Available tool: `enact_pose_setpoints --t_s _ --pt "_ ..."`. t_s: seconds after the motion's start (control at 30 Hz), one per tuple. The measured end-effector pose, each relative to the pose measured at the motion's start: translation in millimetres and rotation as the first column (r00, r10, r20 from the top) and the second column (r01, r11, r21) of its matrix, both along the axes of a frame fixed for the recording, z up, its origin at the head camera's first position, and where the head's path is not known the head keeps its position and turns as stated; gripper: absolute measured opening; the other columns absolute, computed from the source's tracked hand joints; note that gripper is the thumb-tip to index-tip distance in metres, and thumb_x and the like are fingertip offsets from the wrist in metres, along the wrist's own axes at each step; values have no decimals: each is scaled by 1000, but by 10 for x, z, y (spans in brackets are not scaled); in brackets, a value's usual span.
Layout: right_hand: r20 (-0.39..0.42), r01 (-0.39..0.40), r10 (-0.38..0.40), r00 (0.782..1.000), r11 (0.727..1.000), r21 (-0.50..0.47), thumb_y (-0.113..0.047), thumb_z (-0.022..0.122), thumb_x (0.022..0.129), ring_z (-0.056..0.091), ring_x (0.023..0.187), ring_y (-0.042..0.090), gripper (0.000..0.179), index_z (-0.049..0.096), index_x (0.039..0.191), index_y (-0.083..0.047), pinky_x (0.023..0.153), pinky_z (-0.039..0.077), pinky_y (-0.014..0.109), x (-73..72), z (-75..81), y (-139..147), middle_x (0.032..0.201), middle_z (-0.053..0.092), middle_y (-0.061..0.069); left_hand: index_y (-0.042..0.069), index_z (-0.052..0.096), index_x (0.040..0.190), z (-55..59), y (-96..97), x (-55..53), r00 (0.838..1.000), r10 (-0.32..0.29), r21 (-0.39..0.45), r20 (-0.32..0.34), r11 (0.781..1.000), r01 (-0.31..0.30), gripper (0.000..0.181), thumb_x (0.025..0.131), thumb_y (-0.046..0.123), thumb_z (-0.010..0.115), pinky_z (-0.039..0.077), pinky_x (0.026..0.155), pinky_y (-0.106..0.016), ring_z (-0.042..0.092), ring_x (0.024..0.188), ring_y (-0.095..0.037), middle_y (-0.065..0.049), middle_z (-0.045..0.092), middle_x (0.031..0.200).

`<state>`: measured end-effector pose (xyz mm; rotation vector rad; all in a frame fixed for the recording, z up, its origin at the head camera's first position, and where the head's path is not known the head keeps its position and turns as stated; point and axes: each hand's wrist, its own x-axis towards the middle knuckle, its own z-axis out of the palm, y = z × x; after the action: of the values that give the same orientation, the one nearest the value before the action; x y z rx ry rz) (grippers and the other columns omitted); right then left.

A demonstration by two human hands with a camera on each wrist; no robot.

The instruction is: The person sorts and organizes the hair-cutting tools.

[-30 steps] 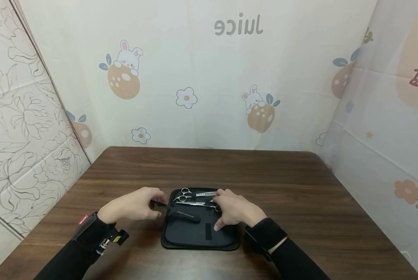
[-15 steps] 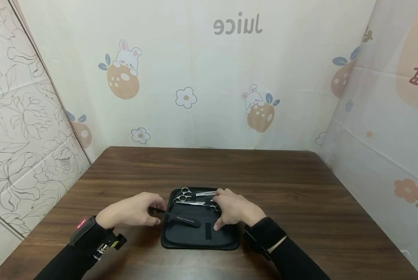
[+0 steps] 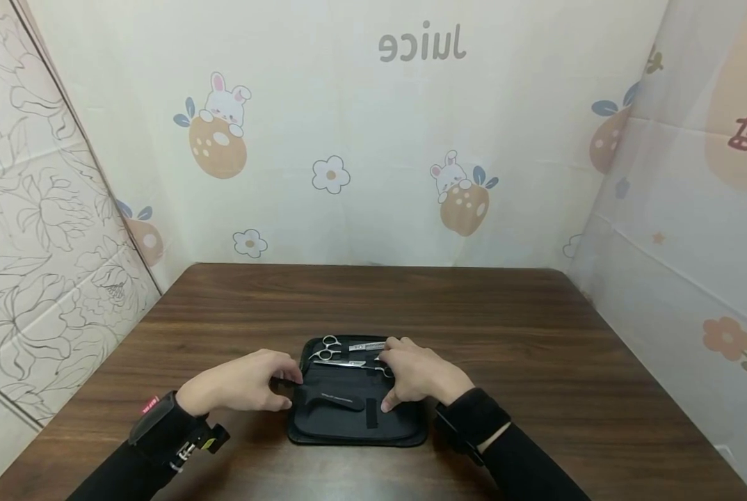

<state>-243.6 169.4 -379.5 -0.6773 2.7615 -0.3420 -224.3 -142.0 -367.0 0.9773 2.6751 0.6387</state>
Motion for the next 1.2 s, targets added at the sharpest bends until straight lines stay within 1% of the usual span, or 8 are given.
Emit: enact_pose_setpoints --t_s 0.2,0.33,0.4,0.6,0.73,0.93,1.07,1.2 --pt "-6 -2 2 1000 1000 1 -35 94 71 49 119 21 79 61 138 -8 95 49 49 2 -16 -2 133 53 2 13 72 106 -1 35 24 1000 -6 -12 11 1000 6 24 83 17 80 50 87 -40 59 97 -16 2 65 103" --pt "-14 1 -1 1000 1000 4 -36 94 70 49 117 21 79 62 137 -7 94 49 49 2 -17 -3 132 54 2 14 72 104 7 53 48 1000 -3 -27 8 1000 4 24 82 19 80 49 84 -39 58 94 -15 2 64 100" --pt "-14 1 -1 1000 1000 5 -36 94 71 49 117 21 79 62 137 -7 94 49 49 3 -19 -3 132 54 3 14 72 104 4 61 55 1000 -1 -36 17 999 2 24 82 20 81 50 83 -38 58 94 -15 3 64 99" --pt "-9 -3 4 1000 1000 7 -37 93 72 49 120 22 80 60 139 -7 95 49 48 8 -20 -5 135 53 3 15 72 102 -9 88 72 999 10 -64 33 998 -7 25 81 22 82 49 80 -37 58 90 -14 4 63 96" --pt "-8 -4 5 1000 1000 5 -36 93 72 49 121 22 80 60 139 -7 95 49 48 10 -25 -7 135 53 3 16 72 102 -24 101 87 999 12 -79 38 997 -9 25 81 23 83 50 79 -37 58 88 -13 4 63 97" --pt "2 -5 5 1000 1000 9 -36 93 73 48 120 22 79 60 139 -8 96 48 49 4 -31 -2 136 52 3 17 72 101 -37 133 100 1000 5 -97 25 995 -2 26 79 24 84 50 78 -36 58 87 -12 5 63 95" --pt "-4 -5 5 1000 1000 20 -36 93 74 48 121 22 78 60 139 -8 96 49 49 -11 -24 -2 138 52 4 18 72 101 -26 159 101 1000 5 -102 12 995 -3 25 79 25 83 49 76 -35 57 84 -11 5 62 94" --pt "-4 3 -3 1000 1000 22 -37 93 74 48 121 21 78 60 139 -9 96 49 48 -20 -28 0 138 52 3 18 72 101 -18 181 110 1000 11 -110 13 994 -9 26 79 25 83 49 76 -36 57 84 -11 6 61 93"
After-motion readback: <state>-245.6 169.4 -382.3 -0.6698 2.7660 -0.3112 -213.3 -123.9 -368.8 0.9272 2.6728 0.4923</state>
